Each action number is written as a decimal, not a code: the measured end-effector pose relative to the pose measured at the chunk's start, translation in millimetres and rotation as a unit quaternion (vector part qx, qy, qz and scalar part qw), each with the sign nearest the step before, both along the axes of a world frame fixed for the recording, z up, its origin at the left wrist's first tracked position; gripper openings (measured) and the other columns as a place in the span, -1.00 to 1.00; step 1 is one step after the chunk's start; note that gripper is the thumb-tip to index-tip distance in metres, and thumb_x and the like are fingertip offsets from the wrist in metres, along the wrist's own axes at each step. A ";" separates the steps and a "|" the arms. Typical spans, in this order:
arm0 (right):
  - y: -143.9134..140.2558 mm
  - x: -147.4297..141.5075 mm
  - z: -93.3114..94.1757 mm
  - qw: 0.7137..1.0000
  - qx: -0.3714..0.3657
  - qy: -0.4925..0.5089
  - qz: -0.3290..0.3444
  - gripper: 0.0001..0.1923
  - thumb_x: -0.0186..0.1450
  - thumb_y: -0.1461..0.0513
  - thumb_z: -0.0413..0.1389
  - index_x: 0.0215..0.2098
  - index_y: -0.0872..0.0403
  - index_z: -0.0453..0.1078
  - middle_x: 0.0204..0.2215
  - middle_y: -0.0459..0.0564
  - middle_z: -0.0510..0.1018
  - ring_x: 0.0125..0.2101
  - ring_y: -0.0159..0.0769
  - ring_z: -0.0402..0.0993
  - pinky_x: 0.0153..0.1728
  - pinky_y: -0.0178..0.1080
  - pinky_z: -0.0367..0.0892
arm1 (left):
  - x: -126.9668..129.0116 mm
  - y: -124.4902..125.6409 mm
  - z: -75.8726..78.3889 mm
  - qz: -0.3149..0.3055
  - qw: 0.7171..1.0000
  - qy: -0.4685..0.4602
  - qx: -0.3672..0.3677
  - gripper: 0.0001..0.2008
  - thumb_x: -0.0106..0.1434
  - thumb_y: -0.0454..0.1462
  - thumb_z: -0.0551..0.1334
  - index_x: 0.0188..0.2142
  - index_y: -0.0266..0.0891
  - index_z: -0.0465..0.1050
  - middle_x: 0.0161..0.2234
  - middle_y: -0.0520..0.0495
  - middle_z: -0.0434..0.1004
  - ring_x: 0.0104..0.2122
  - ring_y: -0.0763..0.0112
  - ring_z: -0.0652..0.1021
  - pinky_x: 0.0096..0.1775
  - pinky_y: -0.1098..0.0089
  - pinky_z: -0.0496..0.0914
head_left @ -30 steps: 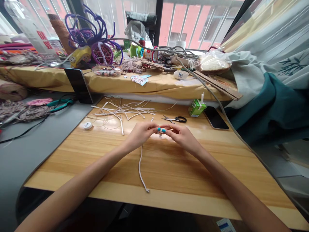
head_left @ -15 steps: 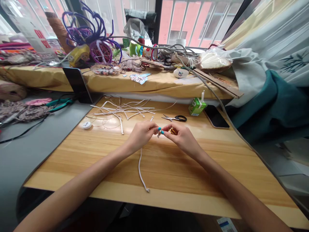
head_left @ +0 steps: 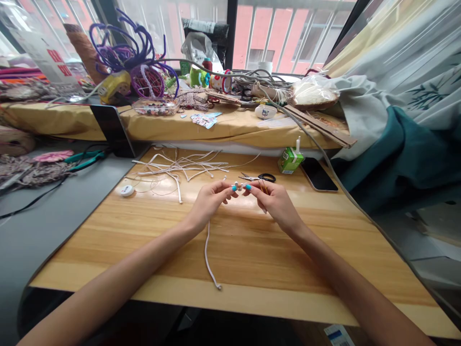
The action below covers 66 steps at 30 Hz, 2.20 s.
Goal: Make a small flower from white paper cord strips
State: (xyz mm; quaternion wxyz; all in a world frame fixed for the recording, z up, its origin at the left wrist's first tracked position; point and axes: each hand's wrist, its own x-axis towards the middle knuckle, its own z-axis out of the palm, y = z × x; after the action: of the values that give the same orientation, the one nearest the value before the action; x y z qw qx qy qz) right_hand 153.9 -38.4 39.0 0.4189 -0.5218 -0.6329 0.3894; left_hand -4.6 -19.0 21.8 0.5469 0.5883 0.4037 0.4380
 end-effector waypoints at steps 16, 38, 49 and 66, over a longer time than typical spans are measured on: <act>-1.2 1.8 0.3 0.983 0.070 -0.162 0.059 -0.77 0.21 0.18 -0.05 -0.39 0.12 0.40 -0.49 -0.07 0.47 -0.45 -0.40 0.33 -0.43 -0.36 0.16 | -5.2 5.7 -2.4 -0.064 0.965 0.212 0.142 -0.81 0.14 -0.25 0.09 -0.45 -0.30 0.43 -0.49 -0.01 0.47 -0.45 0.48 0.42 -0.38 0.49 0.24; 10.7 8.7 -16.2 0.949 0.121 -0.291 -0.008 -0.77 0.23 0.22 -0.08 -0.18 0.15 0.23 -0.28 0.09 0.41 -0.29 -0.29 0.35 -0.31 -0.30 0.21 | -8.9 14.8 -12.3 -0.039 0.972 0.183 0.145 -0.82 0.11 -0.37 0.09 -0.31 -0.27 0.42 -0.34 -0.04 0.51 -0.33 0.46 0.48 -0.23 0.44 0.32; 8.6 12.7 -23.4 0.881 0.198 -0.428 0.049 -0.72 0.29 0.25 -0.17 -0.06 0.09 0.20 -0.24 0.08 0.47 -0.31 -0.25 0.40 -0.44 -0.31 0.21 | -11.4 21.8 -23.0 -0.035 0.965 0.201 0.165 -0.85 0.13 -0.38 0.07 -0.31 -0.25 0.37 -0.34 -0.01 0.51 -0.30 0.44 0.50 -0.21 0.46 0.33; 5.4 7.5 -26.5 0.826 0.247 -0.504 0.053 -0.79 0.26 0.30 -0.12 -0.29 0.08 0.36 -0.41 -0.01 0.45 -0.47 -0.38 0.31 -0.55 -0.36 0.02 | -7.7 19.7 -18.8 -0.027 0.959 0.222 0.172 -0.84 0.11 -0.40 0.07 -0.34 -0.29 0.40 -0.37 -0.05 0.51 -0.34 0.44 0.49 -0.26 0.47 0.33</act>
State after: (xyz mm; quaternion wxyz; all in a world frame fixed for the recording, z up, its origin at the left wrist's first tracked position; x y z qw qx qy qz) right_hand 161.4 -33.0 12.4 0.1351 -0.4906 -0.8575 -0.0757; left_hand -12.3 0.7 3.0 0.3460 0.7666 0.4177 0.3438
